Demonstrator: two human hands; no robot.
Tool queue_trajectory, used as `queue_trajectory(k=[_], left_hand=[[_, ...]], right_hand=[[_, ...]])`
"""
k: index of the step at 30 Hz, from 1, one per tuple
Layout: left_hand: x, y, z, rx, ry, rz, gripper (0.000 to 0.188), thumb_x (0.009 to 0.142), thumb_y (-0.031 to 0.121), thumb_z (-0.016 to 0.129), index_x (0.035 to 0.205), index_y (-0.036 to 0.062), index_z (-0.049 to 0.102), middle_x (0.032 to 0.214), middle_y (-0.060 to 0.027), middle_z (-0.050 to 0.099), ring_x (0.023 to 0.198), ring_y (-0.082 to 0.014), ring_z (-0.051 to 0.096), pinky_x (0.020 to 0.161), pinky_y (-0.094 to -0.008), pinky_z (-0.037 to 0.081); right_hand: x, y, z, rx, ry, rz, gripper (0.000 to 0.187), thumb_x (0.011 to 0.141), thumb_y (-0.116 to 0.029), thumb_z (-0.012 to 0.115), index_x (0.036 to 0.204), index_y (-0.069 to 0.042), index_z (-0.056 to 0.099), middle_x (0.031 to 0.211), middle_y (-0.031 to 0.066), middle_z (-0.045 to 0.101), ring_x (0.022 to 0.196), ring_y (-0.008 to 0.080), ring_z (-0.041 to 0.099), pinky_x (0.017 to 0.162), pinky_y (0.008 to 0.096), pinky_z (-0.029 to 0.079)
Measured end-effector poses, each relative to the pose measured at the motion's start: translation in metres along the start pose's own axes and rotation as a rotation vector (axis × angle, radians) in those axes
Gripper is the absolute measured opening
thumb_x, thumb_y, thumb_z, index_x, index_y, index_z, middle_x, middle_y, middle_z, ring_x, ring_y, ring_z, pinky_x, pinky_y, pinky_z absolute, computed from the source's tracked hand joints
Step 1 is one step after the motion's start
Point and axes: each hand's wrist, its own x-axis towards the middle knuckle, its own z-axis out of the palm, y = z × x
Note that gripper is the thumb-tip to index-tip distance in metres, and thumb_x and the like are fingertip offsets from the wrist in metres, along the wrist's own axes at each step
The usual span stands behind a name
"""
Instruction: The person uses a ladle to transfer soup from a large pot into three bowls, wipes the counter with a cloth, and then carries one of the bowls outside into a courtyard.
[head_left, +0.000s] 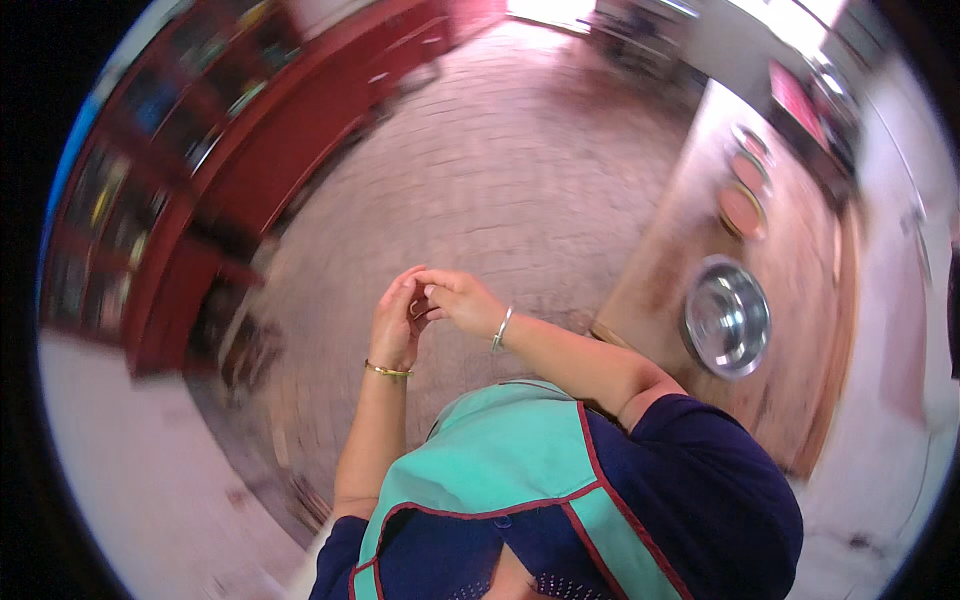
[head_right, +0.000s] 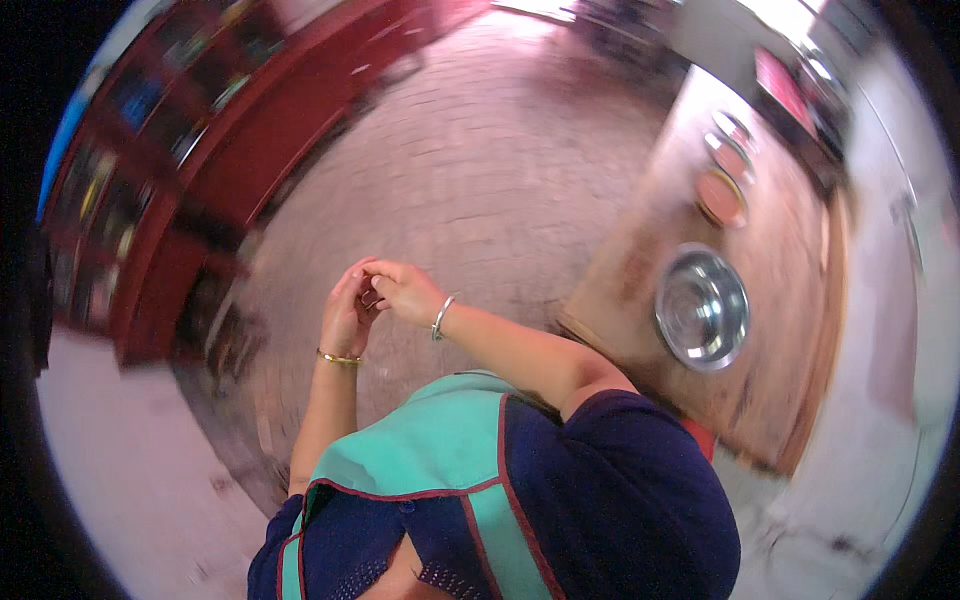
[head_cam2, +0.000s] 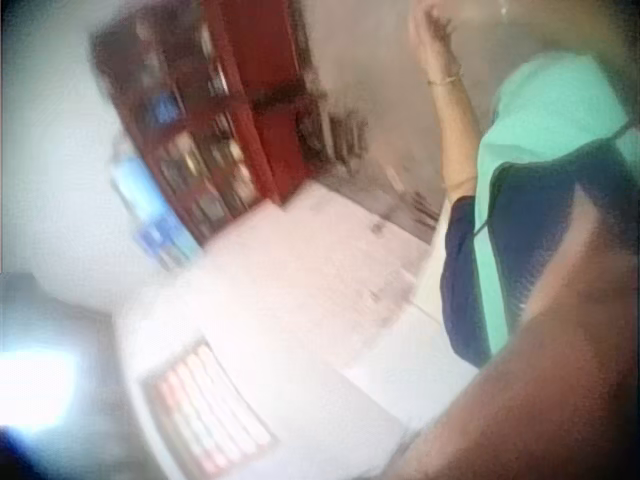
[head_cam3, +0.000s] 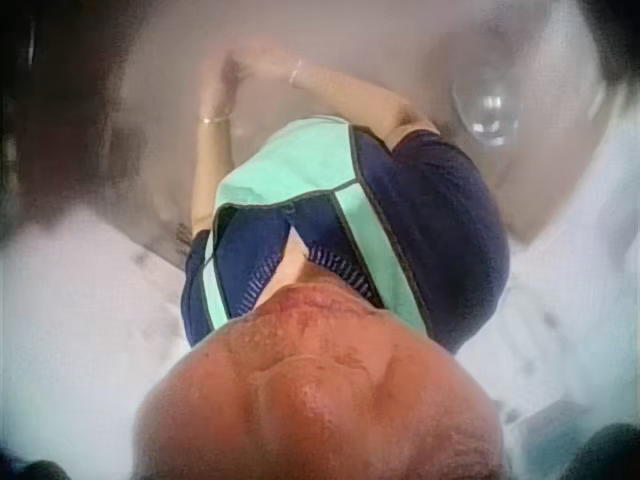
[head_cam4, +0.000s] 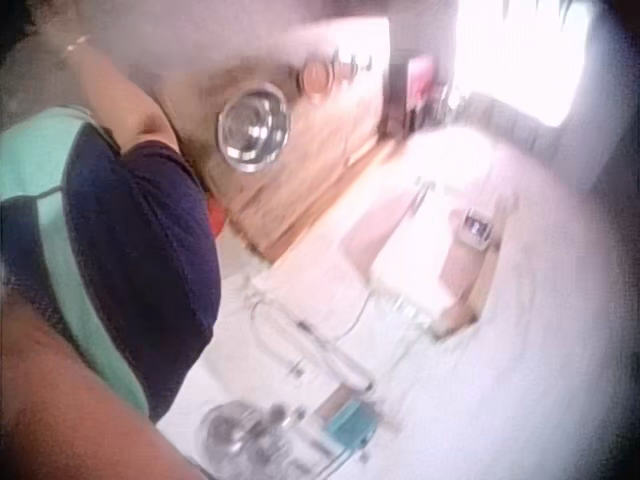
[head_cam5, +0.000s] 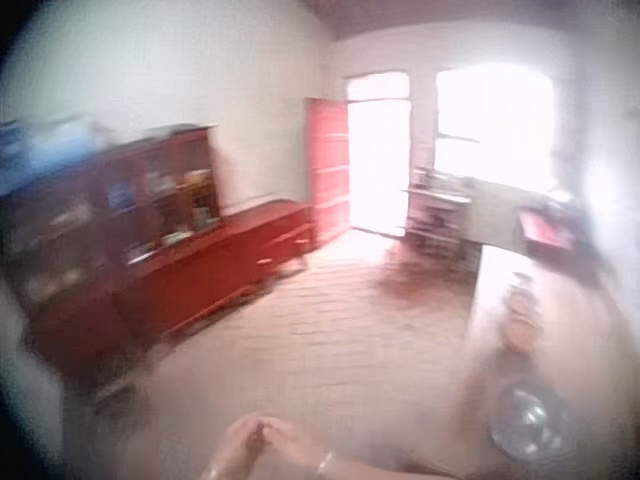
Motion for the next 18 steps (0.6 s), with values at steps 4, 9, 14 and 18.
queue_trajectory(k=[4, 9, 14, 18], left_hand=[[0.075, -0.032, 0.065, 0.076, -0.289, -0.206, 0.032, 0.095, 0.025, 0.042, 0.116, 0.0042, 0.053, 0.093, -0.004, 0.061, 0.077, -0.0121, 0.058, 0.067, -0.0271, 0.05], [0.181, -0.051, 0.161, 0.089, -0.684, -0.387, 0.03, 0.095, 0.025, 0.042, 0.112, 0.0036, 0.054, 0.091, -0.0036, 0.06, 0.077, -0.0123, 0.057, 0.068, -0.0273, 0.05], [0.259, -0.067, 0.245, 0.221, -0.96, -0.57, 0.029, 0.095, 0.022, 0.041, 0.113, 0.0019, 0.053, 0.099, -0.006, 0.061, 0.082, -0.013, 0.059, 0.069, -0.0261, 0.049], [0.306, -0.096, 0.32, 0.248, -0.995, -0.694, 0.026, 0.093, 0.02, 0.045, 0.111, 0.003, 0.054, 0.103, -0.0076, 0.061, 0.084, -0.0135, 0.06, 0.071, -0.026, 0.05]], right_hand=[[-0.024, -0.002, -0.075, 0.127, 0.385, -0.055, 0.029, 0.091, -0.01, 0.04, 0.114, -0.003, 0.055, 0.099, 0.0054, 0.059, 0.086, 0.0135, 0.059, 0.074, 0.0284, 0.05], [-0.021, -0.032, -0.166, 0.292, 0.723, -0.239, 0.031, 0.089, -0.008, 0.041, 0.117, -0.002, 0.053, 0.1, 0.0075, 0.059, 0.085, 0.0133, 0.059, 0.072, 0.0267, 0.05], [-0.027, -0.046, -0.239, 0.351, 0.915, -0.448, 0.031, 0.092, -0.009, 0.039, 0.121, -0.001, 0.049, 0.108, 0.0108, 0.058, 0.093, 0.0184, 0.06, 0.078, 0.0301, 0.051], [-0.049, -0.051, -0.301, 0.335, 1.382, -0.466, 0.029, 0.093, -0.009, 0.039, 0.118, -0.001, 0.05, 0.105, 0.01, 0.059, 0.09, 0.0174, 0.061, 0.077, 0.0308, 0.051]])
